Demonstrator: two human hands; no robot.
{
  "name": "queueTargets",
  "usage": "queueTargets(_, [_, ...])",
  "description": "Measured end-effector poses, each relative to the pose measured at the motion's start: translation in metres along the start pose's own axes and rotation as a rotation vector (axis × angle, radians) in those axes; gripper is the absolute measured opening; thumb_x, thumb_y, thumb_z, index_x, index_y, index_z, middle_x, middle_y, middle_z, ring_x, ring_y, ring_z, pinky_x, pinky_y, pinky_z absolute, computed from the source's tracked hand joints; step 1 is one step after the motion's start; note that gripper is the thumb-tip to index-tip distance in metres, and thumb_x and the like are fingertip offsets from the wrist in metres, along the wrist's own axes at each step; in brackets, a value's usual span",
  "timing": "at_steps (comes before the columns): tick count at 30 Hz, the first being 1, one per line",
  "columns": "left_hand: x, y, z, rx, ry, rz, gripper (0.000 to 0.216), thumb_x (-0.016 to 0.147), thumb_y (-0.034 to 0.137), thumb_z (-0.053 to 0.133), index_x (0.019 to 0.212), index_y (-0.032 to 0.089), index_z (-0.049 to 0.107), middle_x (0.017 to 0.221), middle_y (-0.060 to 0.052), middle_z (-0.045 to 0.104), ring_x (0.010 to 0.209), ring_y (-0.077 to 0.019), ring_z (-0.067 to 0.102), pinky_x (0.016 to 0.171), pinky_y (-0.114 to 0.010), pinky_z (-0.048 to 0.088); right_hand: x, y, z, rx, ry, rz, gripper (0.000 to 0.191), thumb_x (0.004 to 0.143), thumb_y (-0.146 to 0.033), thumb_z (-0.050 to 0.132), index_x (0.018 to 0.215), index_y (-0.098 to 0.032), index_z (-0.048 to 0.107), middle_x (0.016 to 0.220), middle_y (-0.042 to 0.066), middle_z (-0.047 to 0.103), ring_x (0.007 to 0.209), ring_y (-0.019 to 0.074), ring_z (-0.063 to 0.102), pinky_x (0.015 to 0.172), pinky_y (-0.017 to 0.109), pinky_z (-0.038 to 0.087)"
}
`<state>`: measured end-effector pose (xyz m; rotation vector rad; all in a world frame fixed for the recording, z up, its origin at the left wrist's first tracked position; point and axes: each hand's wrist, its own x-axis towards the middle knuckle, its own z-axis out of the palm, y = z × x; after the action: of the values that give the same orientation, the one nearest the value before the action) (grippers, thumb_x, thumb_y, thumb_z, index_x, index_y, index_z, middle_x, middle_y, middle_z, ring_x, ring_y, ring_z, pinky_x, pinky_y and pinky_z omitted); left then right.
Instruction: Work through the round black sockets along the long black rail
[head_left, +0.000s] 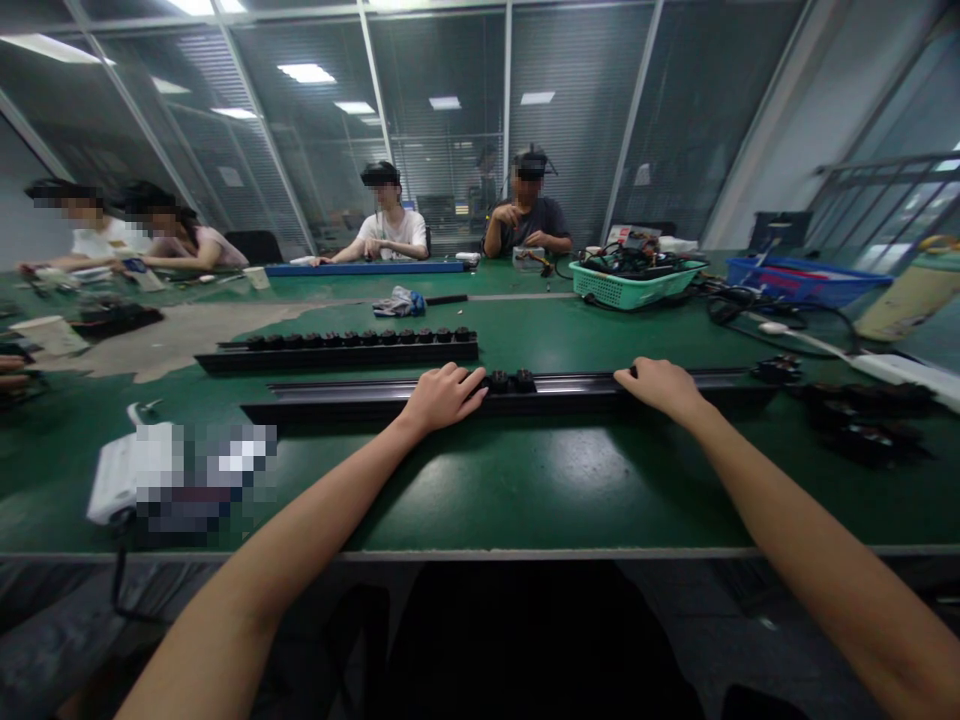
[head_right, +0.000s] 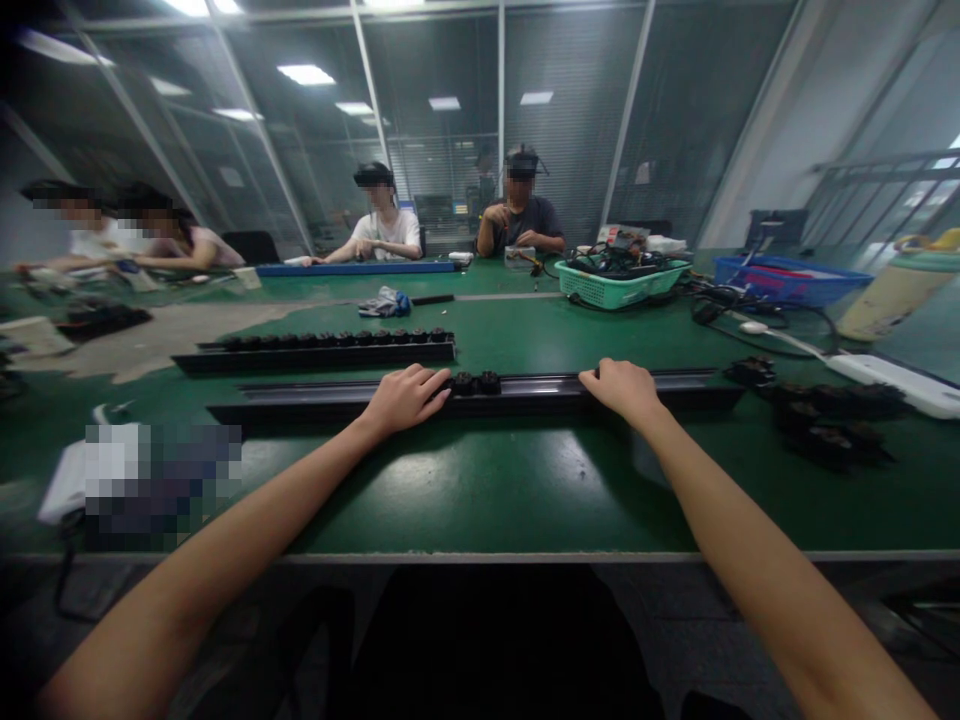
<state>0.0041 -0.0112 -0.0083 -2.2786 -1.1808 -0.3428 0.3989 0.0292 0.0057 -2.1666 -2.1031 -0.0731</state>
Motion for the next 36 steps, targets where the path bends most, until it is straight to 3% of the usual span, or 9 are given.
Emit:
queueTargets(6, [0.000,0.002,-0.004,0.000,-0.001,-0.008,0.050,0.112,0.047,0.033,0.136,0.019,0.067,0.106,-0.013,0.076,0.098,-0.0265,0.067,0.074,-0.035,0.051,0.014,0.018,-0.001,0.006,-0.080,-0.163,0.049,0.102,-0.044,0.044,0.122,-0.008,0.071,0.117,0.024,0.076,0.106,0.0355,0.073,0.087,0.040,0.050])
queueTargets(11, [0.002,0.003,-0.004,0.019,-0.016,-0.003,0.052,0.112,0.047,0.030,0.136,0.018,0.067,0.108,-0.013,0.077,0.098,-0.0277,0.067,0.073,-0.037,0.051,0.008,0.026,0.013,0.126,0.067,-0.207,0.053,0.102,-0.041,0.045,0.140,-0.008,0.063,0.125,0.022,0.075,0.115,0.0339,0.071,0.097,0.039,0.049])
queueTargets(17, [0.004,0.002,-0.004,-0.004,-0.007,-0.012,0.048,0.112,0.046,0.034,0.134,0.020,0.067,0.108,-0.012,0.077,0.097,-0.0263,0.068,0.073,-0.036,0.051,-0.006,0.031,0.025,0.317,0.278,-0.192,0.049,0.097,-0.049,0.052,0.131,-0.015,0.061,0.117,0.018,0.076,0.106,0.0327,0.072,0.095,0.040,0.049])
queueTargets(25, [0.005,0.003,-0.002,0.006,-0.007,-0.012,0.048,0.112,0.046,0.034,0.136,0.020,0.066,0.109,-0.012,0.077,0.099,-0.0270,0.068,0.075,-0.037,0.052,-0.010,0.029,0.017,0.251,0.288,-0.058,0.037,0.091,-0.059,0.056,0.095,-0.022,0.059,0.097,0.013,0.075,0.094,0.0313,0.069,0.090,0.042,0.046])
queueTargets(36, [0.004,0.002,-0.002,0.011,0.000,-0.005,0.048,0.112,0.046,0.034,0.136,0.020,0.066,0.112,-0.013,0.077,0.100,-0.0273,0.068,0.075,-0.037,0.052,-0.010,0.030,0.014,0.340,0.274,-0.025,0.033,0.087,-0.057,0.059,0.088,-0.024,0.052,0.094,0.010,0.072,0.090,0.0284,0.067,0.084,0.038,0.044])
